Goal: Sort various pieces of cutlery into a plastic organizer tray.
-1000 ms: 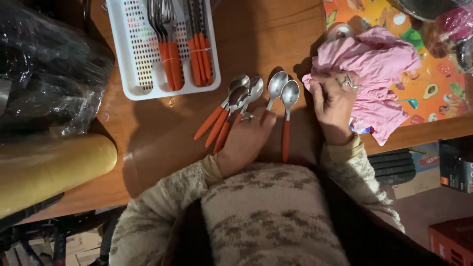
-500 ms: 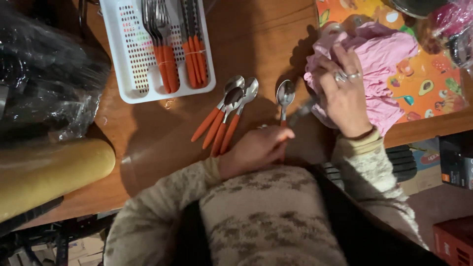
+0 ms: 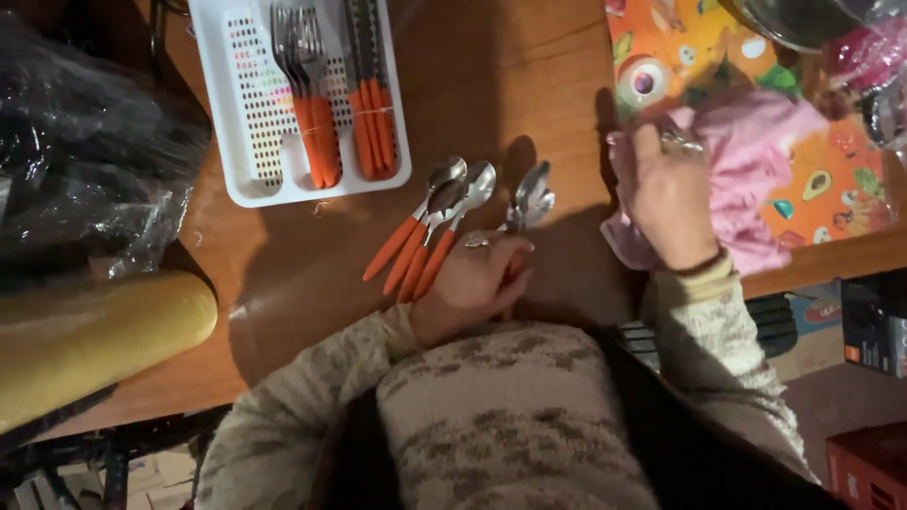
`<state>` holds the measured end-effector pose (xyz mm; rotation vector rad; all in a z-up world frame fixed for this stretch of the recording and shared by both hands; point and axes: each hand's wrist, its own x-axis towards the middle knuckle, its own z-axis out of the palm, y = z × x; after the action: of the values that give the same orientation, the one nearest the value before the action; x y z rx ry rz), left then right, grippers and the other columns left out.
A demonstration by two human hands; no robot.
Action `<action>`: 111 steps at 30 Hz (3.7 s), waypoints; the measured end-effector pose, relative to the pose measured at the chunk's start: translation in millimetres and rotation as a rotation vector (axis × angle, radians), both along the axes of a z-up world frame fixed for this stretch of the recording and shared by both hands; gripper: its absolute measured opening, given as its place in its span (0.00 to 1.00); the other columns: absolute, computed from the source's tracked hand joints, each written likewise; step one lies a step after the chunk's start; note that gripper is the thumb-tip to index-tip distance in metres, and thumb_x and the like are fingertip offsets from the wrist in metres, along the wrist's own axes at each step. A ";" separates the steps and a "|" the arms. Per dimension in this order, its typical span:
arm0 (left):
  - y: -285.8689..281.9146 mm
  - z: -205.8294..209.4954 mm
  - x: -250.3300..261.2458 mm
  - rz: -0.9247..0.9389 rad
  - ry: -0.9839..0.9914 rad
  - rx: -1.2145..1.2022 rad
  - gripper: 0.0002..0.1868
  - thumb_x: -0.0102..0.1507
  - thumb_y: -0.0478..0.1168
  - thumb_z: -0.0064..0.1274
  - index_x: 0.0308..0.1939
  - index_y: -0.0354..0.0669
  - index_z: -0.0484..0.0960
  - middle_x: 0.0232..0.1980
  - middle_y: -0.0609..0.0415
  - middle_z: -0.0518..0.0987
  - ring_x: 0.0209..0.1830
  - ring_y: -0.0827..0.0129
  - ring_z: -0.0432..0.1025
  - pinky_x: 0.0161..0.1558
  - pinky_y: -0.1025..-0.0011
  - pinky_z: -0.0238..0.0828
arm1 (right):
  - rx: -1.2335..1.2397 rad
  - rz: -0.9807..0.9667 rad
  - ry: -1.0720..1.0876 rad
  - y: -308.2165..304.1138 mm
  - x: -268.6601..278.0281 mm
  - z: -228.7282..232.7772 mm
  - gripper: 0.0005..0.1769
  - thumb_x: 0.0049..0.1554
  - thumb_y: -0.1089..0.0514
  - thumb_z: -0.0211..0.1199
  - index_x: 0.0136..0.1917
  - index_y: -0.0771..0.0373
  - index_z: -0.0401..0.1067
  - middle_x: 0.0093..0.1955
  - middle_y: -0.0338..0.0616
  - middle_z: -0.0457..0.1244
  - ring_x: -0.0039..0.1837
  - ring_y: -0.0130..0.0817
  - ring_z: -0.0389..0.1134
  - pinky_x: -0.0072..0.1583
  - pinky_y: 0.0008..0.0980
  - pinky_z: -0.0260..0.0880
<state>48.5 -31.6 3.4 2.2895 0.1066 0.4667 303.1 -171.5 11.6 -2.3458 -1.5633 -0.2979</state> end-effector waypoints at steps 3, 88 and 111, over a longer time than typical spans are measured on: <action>1.4 -8.2 1.5 0.069 0.011 0.018 0.19 0.64 0.41 0.60 0.55 0.41 0.74 0.33 0.52 0.77 0.37 0.53 0.76 0.42 0.57 0.71 | -0.042 -0.123 0.004 -4.3 -7.6 4.6 0.10 0.71 0.58 0.66 0.51 0.65 0.70 0.37 0.52 0.64 0.43 0.52 0.66 0.52 0.52 0.64; -1.7 -4.1 46.7 0.075 0.035 0.256 0.23 0.62 0.39 0.61 0.62 0.42 0.81 0.75 0.51 0.70 0.81 0.47 0.56 0.78 0.42 0.53 | 0.051 -0.028 0.034 21.1 -27.7 10.8 0.06 0.64 0.65 0.72 0.48 0.65 0.74 0.45 0.49 0.64 0.49 0.47 0.66 0.51 0.41 0.67; -8.1 -24.4 51.7 0.134 -0.012 0.358 0.25 0.60 0.39 0.62 0.62 0.43 0.81 0.75 0.54 0.68 0.80 0.47 0.57 0.78 0.42 0.54 | 0.272 -0.115 0.303 1.8 -13.9 -13.7 0.03 0.71 0.69 0.65 0.57 0.68 0.73 0.54 0.53 0.67 0.55 0.48 0.69 0.55 0.40 0.70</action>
<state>100.2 -39.8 -21.0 2.6406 0.1836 0.6091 289.2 -169.7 -2.1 -2.1528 -1.1714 -0.1585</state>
